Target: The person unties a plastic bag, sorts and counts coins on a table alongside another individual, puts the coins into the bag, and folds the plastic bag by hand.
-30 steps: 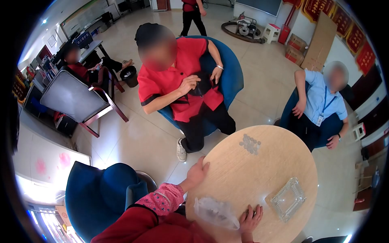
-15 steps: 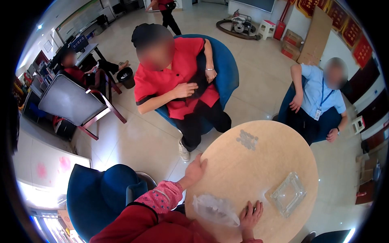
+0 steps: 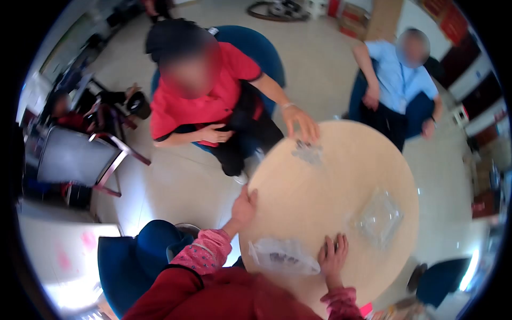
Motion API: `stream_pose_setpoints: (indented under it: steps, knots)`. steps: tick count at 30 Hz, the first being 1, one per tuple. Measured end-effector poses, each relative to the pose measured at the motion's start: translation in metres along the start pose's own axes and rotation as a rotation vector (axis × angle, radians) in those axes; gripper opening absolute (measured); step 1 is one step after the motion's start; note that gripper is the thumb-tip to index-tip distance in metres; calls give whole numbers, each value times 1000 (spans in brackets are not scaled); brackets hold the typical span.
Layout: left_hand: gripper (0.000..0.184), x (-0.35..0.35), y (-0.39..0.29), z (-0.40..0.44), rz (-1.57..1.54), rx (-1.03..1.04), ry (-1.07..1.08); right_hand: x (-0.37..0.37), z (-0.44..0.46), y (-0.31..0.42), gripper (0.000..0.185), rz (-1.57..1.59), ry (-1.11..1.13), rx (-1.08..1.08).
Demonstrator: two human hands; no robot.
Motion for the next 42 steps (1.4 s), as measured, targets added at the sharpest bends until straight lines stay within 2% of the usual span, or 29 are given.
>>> stream_pose_setpoints:
  steps: [6, 16, 25, 42]
  knots:
    - [48, -3, 3, 1, -65, 99, -10, -14, 8, 12, 39, 8, 30, 63]
    - [46, -3, 3, 3, -76, 134, -38, -12, 10, 10, 40, 40, 27, 56]
    - [43, -6, -4, 4, -48, 39, -41, -11, 9, 11, 42, 28, 41, 54]
    - [45, -6, -5, 6, 42, 65, -103, -17, 13, 15, 44, 88, 36, 85]
Point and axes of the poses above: each hand's wrist, its own z-axis towards the middle knuckle, its own x-axis out of the palm, y = z × x, the point moved 1 cm from there along z, towards the middle knuckle, and after that the axes turned 5 degrees about -y, right-handed, at the moved point
